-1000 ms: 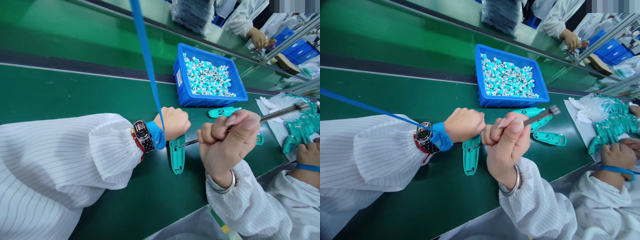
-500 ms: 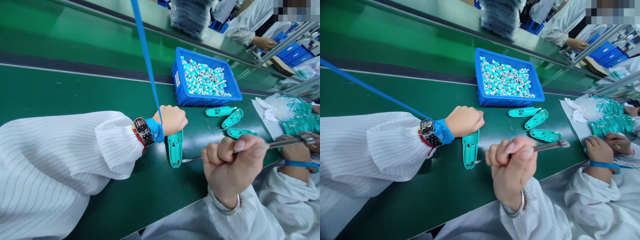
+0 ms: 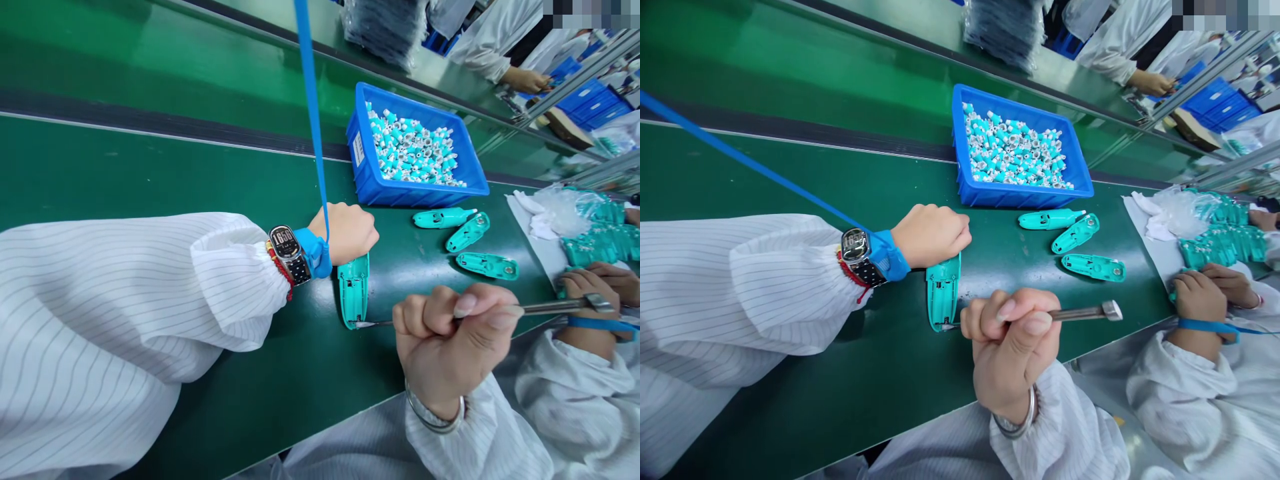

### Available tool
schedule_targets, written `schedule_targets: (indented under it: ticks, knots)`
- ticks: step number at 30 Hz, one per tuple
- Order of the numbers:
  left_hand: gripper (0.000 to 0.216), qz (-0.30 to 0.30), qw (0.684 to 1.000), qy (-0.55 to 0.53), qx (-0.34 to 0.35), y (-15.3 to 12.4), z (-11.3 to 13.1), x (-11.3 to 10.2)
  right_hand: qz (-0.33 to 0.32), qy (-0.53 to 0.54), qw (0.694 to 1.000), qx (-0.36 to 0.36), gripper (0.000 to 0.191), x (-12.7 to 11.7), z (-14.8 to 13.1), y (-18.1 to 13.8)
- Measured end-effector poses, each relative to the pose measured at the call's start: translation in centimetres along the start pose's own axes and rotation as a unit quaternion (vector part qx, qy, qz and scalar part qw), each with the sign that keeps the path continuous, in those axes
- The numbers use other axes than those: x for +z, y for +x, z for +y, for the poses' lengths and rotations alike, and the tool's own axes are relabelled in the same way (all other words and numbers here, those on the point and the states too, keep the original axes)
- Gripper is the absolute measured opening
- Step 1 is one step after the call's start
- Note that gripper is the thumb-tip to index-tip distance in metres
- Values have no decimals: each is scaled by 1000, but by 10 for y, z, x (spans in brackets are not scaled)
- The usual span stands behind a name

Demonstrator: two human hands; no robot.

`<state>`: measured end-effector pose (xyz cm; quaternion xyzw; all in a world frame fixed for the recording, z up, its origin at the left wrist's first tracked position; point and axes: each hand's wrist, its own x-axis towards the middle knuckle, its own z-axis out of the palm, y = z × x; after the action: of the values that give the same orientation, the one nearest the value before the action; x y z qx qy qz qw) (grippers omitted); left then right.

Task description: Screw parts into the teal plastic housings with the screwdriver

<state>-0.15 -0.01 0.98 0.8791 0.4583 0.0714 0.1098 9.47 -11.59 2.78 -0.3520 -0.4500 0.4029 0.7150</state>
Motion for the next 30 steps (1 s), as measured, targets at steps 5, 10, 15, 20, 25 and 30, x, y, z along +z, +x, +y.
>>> schedule_targets:
  ticks: [5,10,15,20,25,30]
  knots:
    - [42,1,1000,-2,-2,0,0,0,5,4,1000,-18,26,0,-1,-1]
    - [43,-1,1000,-7,-3,1,1,0,2,17,1000,-10,25,2,-2,-1]
    - [43,7,1000,-12,-1,0,0,0,1,-1,1000,-26,26,4,-1,-3]
    - [42,12,1000,-19,-5,0,3,-1,-20,-33,995,-89,19,6,3,-5]
    - [35,-37,984,-161,-61,7,-7,-7,-58,-16,995,-85,19,1,10,0]
    - [32,-93,890,-440,-71,5,-29,0,-60,3,998,-31,22,-5,21,11]
